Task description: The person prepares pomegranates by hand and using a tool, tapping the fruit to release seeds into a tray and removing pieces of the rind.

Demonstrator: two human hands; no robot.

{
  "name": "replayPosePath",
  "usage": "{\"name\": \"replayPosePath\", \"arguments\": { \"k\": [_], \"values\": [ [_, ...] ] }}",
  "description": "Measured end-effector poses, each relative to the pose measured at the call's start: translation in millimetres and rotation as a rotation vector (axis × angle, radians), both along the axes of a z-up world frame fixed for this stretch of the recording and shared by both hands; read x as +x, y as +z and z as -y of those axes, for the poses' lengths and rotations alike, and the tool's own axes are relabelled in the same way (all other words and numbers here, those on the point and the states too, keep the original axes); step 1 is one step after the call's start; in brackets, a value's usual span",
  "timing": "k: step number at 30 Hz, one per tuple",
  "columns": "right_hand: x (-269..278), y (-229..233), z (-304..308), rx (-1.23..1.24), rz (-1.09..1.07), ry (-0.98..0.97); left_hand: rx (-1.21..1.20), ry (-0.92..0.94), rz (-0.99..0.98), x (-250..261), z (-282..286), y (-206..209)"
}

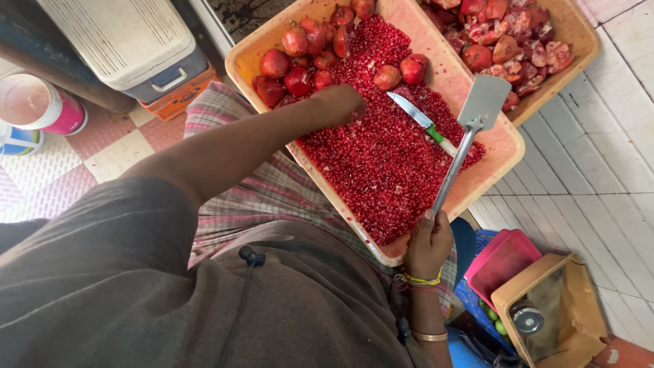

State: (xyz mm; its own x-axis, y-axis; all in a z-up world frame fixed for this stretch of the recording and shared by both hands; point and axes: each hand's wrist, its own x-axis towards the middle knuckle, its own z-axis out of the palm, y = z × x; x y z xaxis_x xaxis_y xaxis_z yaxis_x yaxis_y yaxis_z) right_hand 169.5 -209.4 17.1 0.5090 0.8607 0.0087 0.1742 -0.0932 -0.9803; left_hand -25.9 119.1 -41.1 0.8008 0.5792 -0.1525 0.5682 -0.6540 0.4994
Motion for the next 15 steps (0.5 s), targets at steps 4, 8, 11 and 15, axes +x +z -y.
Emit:
{"name": "replayPosePath", "arguments": {
  "k": [4, 8, 11, 15],
  "values": [
    [-1, 0, 1, 0.033, 0.093, 0.01, -0.004, -0.049, 0.052, 5, -3, -2],
    [-7, 3, 4, 0.033, 0.117, -0.047, -0.009, -0.292, 0.051, 18, -9, -2],
    [-9, 6, 5, -0.001, 0.238, -0.066, -0.235, -0.07, -0.052, 20, -8, -6],
    [-7, 7, 5, -0.012, 0.306, -0.054, -0.004, -0.159, 0.085, 22, -16, -1]
  ]
}}
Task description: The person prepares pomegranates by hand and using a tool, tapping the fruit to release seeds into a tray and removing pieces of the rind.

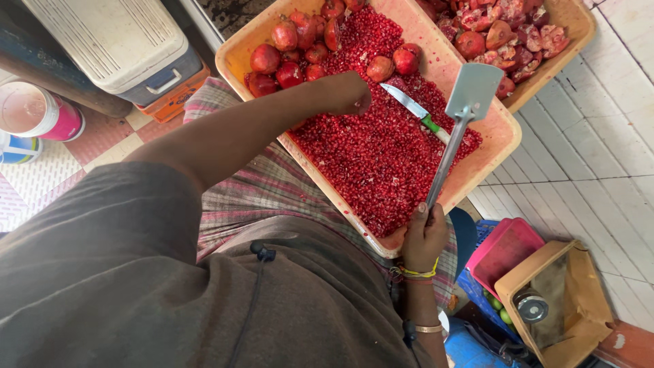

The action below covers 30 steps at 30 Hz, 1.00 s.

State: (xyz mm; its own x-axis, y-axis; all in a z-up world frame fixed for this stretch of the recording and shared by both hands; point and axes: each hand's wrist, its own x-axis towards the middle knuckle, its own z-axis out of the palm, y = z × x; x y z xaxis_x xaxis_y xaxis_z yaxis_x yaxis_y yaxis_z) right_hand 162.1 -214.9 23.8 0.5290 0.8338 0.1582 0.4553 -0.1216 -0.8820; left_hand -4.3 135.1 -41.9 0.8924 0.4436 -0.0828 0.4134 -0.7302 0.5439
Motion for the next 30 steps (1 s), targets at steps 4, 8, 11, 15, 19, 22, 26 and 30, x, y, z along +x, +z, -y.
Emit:
{"name": "replayPosePath", "arguments": {
  "k": [4, 8, 11, 15, 19, 22, 26, 30],
  "values": [
    [0, 1, 1, -0.001, 0.116, 0.018, -0.01, -0.097, -0.177, -2, 18, 0],
    [-1, 4, -1, -0.019, 0.105, 0.0, 0.186, -0.151, -0.159, -2, 22, -10],
    [-3, 4, 0, 0.009, 0.068, -0.02, 0.261, -0.345, -0.189, 6, 10, -5],
    [-4, 2, 2, 0.064, 0.035, -0.019, -0.099, -0.352, -0.201, 33, -43, 33],
    [-4, -2, -4, -0.012, 0.068, -0.095, -0.478, 0.157, 0.374, 89, -156, 108],
    [-4, 0, -5, -0.053, 0.123, -0.104, -0.174, 0.322, 0.364, 99, -180, 126],
    [-13, 4, -7, 0.041, 0.193, -0.124, -0.029, 0.717, 0.107, 78, -191, 120],
    [-16, 4, -9, 0.035, 0.148, -0.175, 0.094, 0.893, -0.086, 38, -198, 63]
  ]
}}
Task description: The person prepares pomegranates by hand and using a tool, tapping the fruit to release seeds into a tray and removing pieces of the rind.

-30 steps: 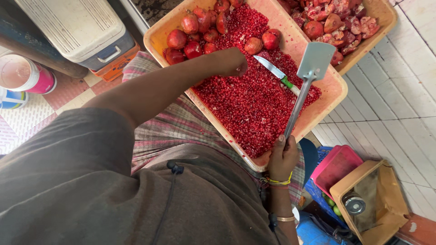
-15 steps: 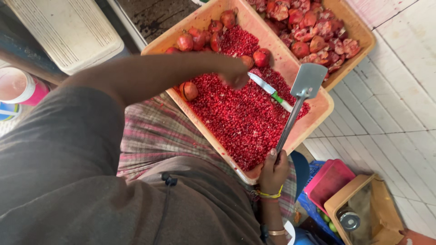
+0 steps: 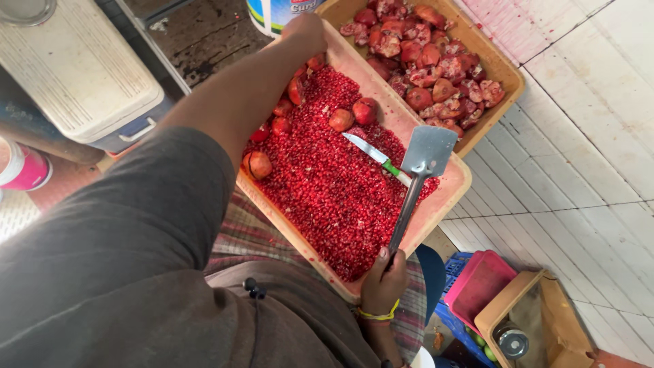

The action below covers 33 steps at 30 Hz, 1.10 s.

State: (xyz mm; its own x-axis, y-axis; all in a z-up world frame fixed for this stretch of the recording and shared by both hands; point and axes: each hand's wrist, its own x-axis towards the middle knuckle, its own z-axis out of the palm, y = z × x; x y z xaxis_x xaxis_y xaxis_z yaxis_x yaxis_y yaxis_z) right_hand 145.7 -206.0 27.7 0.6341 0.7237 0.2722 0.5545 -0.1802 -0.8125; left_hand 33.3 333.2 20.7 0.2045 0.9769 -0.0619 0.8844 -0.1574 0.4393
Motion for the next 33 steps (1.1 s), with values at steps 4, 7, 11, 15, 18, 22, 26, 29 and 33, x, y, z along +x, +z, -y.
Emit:
{"name": "replayPosePath", "arguments": {
  "k": [4, 7, 11, 15, 18, 22, 26, 29, 33],
  "values": [
    [2, -4, 1, -0.057, 0.076, -0.002, -0.013, 0.031, -0.06, 10, -9, -32],
    [3, -7, 0, -0.085, 0.1, 0.01, 0.14, 0.098, 0.042, 13, -17, -39],
    [2, -7, 1, -0.102, 0.083, 0.012, 0.053, -0.085, -0.053, 16, -36, -10],
    [2, -8, 1, -0.106, 0.003, 0.006, 0.051, -0.222, -0.014, 28, -39, 15],
    [2, -8, 2, -0.092, 0.03, 0.019, 0.051, -0.281, -0.001, 29, -32, 19],
    [0, -7, 1, -0.064, 0.049, 0.011, 0.063, -0.339, 0.015, 36, -23, 29],
    [0, -4, 2, -0.063, 0.055, -0.019, 0.086, -0.373, 0.052, 51, -19, 43],
    [1, -6, 3, -0.027, 0.083, -0.007, 0.1, -0.422, 0.093, 79, -12, 51],
    [1, -9, 5, -0.044, 0.091, 0.006, 0.108, -0.442, 0.142, 90, -5, 47]
  ]
}}
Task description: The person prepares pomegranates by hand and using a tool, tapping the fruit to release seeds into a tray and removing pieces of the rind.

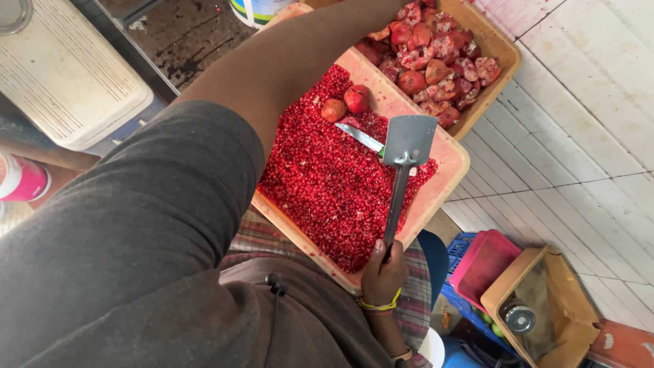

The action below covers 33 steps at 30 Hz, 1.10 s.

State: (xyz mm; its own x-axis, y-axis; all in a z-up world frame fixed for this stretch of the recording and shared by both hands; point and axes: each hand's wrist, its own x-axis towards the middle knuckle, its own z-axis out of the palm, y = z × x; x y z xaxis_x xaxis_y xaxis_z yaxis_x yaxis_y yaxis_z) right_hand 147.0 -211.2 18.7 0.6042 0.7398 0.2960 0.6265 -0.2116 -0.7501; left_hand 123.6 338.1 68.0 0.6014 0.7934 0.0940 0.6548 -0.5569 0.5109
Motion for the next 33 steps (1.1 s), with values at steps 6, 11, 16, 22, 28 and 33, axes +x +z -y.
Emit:
{"name": "replayPosePath", "arguments": {
  "k": [6, 11, 16, 22, 28, 33],
  "values": [
    [2, 2, 0, -0.003, -0.03, 0.01, 0.027, -0.019, 0.058, 5, 3, -6],
    [2, -1, 0, 0.0, -0.025, 0.015, 0.22, -0.069, 0.066, -19, 28, -33],
    [2, -2, 1, 0.024, -0.052, 0.027, -0.024, -0.141, -0.529, -85, 102, -56],
    [-1, 0, 0, -0.006, -0.003, 0.037, -0.026, -0.058, -0.319, -107, 135, -70],
    [-1, -2, 0, -0.045, 0.006, 0.015, 0.016, -0.034, -0.429, -89, 122, -86],
    [-2, 1, -1, -0.028, 0.012, 0.024, -0.335, -0.441, -0.326, -75, 60, -62]
  ]
}}
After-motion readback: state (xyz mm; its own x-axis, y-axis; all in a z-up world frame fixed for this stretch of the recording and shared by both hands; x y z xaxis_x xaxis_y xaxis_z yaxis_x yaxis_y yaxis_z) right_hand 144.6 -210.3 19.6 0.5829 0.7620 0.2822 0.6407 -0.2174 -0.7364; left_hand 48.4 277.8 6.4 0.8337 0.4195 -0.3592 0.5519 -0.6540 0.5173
